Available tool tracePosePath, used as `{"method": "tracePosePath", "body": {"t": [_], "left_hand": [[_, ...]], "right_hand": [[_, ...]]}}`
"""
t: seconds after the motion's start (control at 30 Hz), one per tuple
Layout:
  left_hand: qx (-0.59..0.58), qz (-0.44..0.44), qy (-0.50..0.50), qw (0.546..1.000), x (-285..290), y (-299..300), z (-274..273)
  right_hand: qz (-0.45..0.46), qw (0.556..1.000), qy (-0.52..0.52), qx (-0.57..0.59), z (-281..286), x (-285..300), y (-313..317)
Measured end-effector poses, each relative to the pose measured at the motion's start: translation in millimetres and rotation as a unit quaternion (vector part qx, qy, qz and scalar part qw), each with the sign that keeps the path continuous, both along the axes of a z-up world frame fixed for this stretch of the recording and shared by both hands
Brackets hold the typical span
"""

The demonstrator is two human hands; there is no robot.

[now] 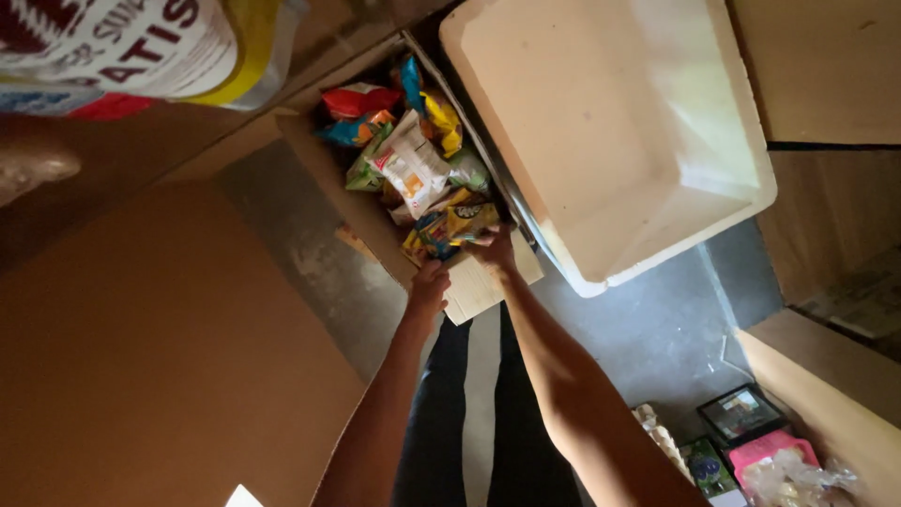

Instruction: Organizing and restocking various condiments, seasoning packets, and canned goods on shelves in a storage room.

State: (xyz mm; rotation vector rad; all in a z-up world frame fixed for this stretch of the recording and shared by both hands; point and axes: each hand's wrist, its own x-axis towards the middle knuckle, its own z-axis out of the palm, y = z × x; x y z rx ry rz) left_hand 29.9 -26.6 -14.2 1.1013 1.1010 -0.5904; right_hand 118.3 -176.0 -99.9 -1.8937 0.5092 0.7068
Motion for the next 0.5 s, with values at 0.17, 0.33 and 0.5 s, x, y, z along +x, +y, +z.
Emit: {"method": "tracePosePath", "body": {"t": [0.17, 0.33, 0.5], "left_hand": [[0.004, -0.007, 0.012, 1.000, 7.7, 4.7, 8.0], [-0.027, 0.028, -0.036, 0.999, -10.7, 16.3, 1.7], [-0.046, 0.120, 0.022, 0.991, 16.7, 21.4, 82.4]], "right_hand": [[-0.117, 0.974, 0.115, 0.159, 48.6, 19.4, 30.8], [-0.185, 0.956, 0.079, 0.215, 24.4, -3.6, 15.1], [-0.220, 0.910, 0.025, 0.351, 202.5, 15.4, -9.6]]}}
